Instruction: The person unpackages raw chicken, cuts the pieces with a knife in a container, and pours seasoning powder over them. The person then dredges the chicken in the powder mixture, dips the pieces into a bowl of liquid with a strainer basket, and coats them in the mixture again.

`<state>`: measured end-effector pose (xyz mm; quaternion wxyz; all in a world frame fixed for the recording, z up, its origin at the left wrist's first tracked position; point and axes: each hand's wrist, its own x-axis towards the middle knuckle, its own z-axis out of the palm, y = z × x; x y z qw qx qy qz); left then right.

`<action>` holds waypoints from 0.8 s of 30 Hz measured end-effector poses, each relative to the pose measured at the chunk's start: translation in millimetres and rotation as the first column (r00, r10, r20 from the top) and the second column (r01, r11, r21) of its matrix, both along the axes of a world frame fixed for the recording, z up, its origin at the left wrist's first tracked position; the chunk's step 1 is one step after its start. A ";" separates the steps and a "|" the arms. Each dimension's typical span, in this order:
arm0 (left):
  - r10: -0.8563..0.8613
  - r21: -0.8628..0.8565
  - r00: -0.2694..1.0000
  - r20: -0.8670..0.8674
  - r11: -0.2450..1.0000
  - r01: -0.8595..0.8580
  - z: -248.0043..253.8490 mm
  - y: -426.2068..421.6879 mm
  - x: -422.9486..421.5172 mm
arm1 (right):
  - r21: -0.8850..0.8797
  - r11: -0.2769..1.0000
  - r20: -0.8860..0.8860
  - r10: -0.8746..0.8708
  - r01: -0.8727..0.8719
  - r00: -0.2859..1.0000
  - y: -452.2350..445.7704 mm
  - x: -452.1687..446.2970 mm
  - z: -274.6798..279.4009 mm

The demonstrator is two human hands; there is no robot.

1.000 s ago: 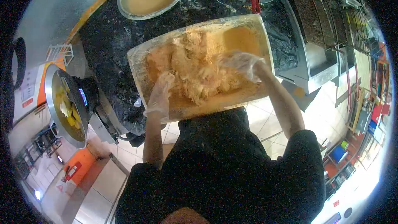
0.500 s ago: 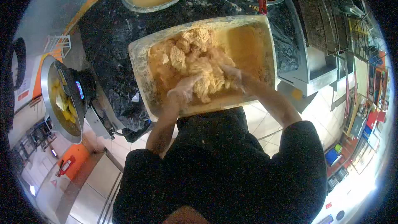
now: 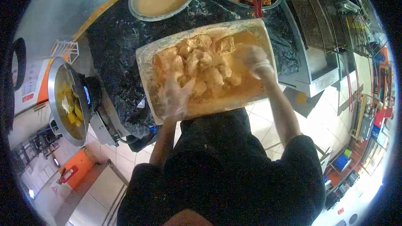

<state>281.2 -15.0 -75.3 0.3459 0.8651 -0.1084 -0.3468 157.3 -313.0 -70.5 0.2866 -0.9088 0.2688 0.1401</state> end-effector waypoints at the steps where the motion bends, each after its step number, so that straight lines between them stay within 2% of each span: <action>1: -0.112 0.072 0.988 0.105 0.992 0.105 -4.1 -5.4 -2.2 | -0.098 0.989 -0.076 0.099 -0.107 0.992 19.0 15.3 1.9; 2: -0.259 0.135 0.932 0.252 0.964 0.231 -15.3 -2.5 -6.8 | -0.188 0.957 -0.154 0.191 -0.219 0.969 38.1 30.5 3.9; 3: -0.385 0.220 0.833 0.397 0.921 0.321 -26.6 0.3 -11.4 | -0.112 0.989 -0.193 0.068 -0.091 0.979 60.2 43.1 -1.9; 4: -0.508 0.313 0.696 0.508 0.861 0.400 -44.1 3.5 -16.6 | -0.099 0.983 -0.396 0.104 -0.155 0.912 70.3 50.2 -15.1; 6: -0.476 0.234 0.645 0.598 0.873 0.428 -78.4 37.2 -27.7 | -0.106 0.989 -0.300 0.066 -0.102 0.952 68.6 43.3 -53.4; 7: -0.459 0.201 0.614 0.642 0.874 0.443 -78.1 49.3 -22.8 | 0.014 0.999 -0.159 0.048 -0.046 0.986 64.4 40.4 -27.6; 9: -0.478 0.246 0.632 0.610 0.872 0.423 -72.8 60.7 -12.8 | 0.013 0.990 0.098 -0.139 0.138 0.985 49.0 18.6 -14.8; 10: -0.485 0.262 0.645 0.590 0.871 0.415 -68.2 62.0 -13.6 | -0.082 0.985 -0.020 -0.152 0.150 0.988 46.0 15.0 7.7; 12: -0.584 0.360 0.693 0.423 0.810 0.463 -66.3 53.1 -7.0 | 0.060 0.993 -0.305 0.117 -0.104 0.945 54.9 18.9 -17.0; 14: -0.644 0.411 0.702 0.304 0.753 0.514 -66.1 40.7 7.9 | -0.197 0.966 -0.107 0.150 -0.169 0.983 51.8 -3.8 -114.7; 16: -0.671 0.426 0.706 0.227 0.720 0.547 -75.4 43.5 24.5 | -0.152 0.987 0.091 0.067 -0.052 0.994 50.3 -10.8 -97.1; 18: -0.728 0.514 0.670 0.143 0.633 0.579 -105.0 63.9 42.3 | 0.251 0.957 0.224 -0.206 0.148 0.952 49.1 -25.3 -47.6; 19: -0.755 0.554 0.649 0.094 0.581 0.595 -113.2 71.4 46.3 | 0.334 0.934 0.338 -0.240 0.122 0.910 37.0 -35.3 -76.7; 20: -0.763 0.533 0.643 0.074 0.575 0.621 -101.6 68.9 45.1 | 0.412 0.908 0.441 -0.271 0.075 0.856 24.0 -45.7 -107.3; 21: -0.776 0.509 0.629 0.054 0.563 0.651 -75.4 60.8 41.1 | 0.151 0.982 0.431 -0.172 0.117 0.886 21.4 -56.0 -109.1; 22: -0.792 0.485 0.610 0.037 0.548 0.682 -46.8 52.6 39.8 | -0.123 0.982 0.392 -0.086 0.145 0.916 19.0 -64.7 -110.8; 24: -0.630 0.333 0.758 -0.168 0.687 0.645 20.8 41.9 45.1 | 0.115 0.981 0.555 -0.192 0.154 0.810 13.0 -74.2 -122.2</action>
